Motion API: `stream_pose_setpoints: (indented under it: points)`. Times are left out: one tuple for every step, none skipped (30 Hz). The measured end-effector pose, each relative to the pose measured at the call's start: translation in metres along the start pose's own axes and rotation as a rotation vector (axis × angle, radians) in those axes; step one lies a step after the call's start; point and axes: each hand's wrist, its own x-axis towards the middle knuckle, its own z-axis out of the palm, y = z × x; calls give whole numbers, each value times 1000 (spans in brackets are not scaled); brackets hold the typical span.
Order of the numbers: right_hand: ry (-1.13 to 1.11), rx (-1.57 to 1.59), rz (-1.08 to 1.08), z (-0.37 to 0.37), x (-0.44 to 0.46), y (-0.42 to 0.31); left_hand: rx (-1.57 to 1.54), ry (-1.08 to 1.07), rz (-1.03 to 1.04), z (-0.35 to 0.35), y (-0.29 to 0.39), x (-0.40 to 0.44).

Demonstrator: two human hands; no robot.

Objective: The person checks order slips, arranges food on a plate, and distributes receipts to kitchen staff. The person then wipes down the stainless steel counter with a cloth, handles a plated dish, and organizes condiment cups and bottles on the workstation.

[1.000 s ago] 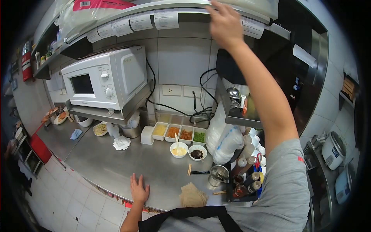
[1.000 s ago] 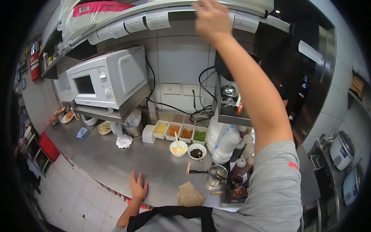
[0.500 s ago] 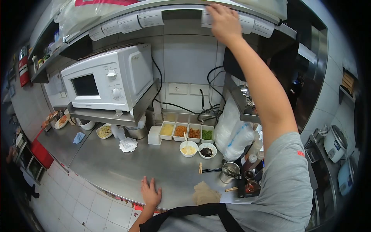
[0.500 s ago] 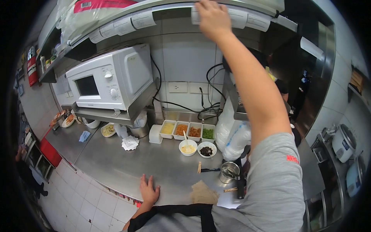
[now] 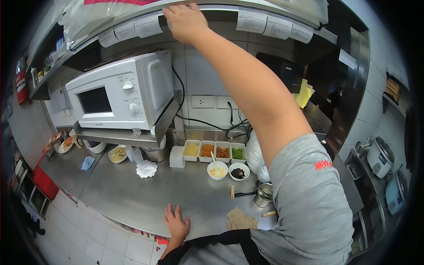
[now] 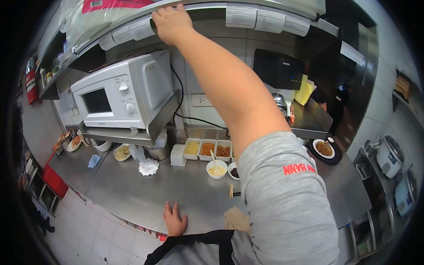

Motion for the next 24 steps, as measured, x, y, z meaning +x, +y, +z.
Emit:
stream_pose_setpoints:
  points:
    - [50, 25, 10, -10, -8, 7, -3, 0, 2, 0, 0, 0]
    - [99, 51, 19, -20, -17, 16, -2, 0, 6, 0, 0, -1]
    - [148, 76, 29, -27, -25, 26, 0, -2, 10, 2, 0, -1]
    - [173, 37, 47, -27, -32, 35, 2, -6, 16, 2, -1, -2]
    - [201, 0, 55, -28, -39, 44, 9, -12, 21, 3, -1, -2]
    - [228, -37, 64, -30, -45, 52, 16, -18, 27, 3, -1, -2]
    - [255, -73, 72, -35, -50, 56, 24, -23, 31, 3, -1, -2]
    - [212, -24, 68, -39, -54, 60, 31, -27, 31, 3, -1, -3]
    - [170, 25, 64, -43, -56, 63, 39, -30, 31, 3, -1, -3]
    - [129, 75, 60, -47, -60, 65, 47, -32, 30, 4, -2, -3]
    - [190, 61, 20, -50, -66, 59, 50, -36, 29, 5, -2, -3]
    - [251, 46, -22, -52, -74, 46, 53, -39, 27, 6, -2, -3]
    - [312, 29, -63, -58, -85, 35, 56, -42, 27, 6, -3, -3]
    - [229, 129, -165, -74, -100, 24, 54, -45, 28, 6, -3, -3]
    - [144, 230, -267, -92, -118, 11, 51, -48, 29, 6, -2, -3]
    - [41, 294, -351, -109, -140, -4, 48, -51, 30, 6, -2, -3]
    - [-64, 360, -433, -126, -164, -18, 51, -55, 29, 6, -2, -3]
    - [-203, 479, -525, -149, -187, -29, 54, -59, 27, 7, -3, -3]
    - [-235, 573, -615, -166, -213, -38, 57, -62, 23, 8, -4, -4]
    - [-236, 671, -674, -181, -237, -43, 67, -63, 23, 9, -5, -4]
    - [-171, 739, -697, -194, -262, -48, 76, -63, 22, 10, -4, -5]
    - [-250, 816, -705, -211, -280, -46, 85, -61, 20, 11, -4, -5]
    - [-309, 845, -685, -226, -297, -42, 79, -58, 29, 11, -4, -6]
    - [-300, 894, -607, -235, -314, -36, 73, -54, 38, 11, -5, -6]
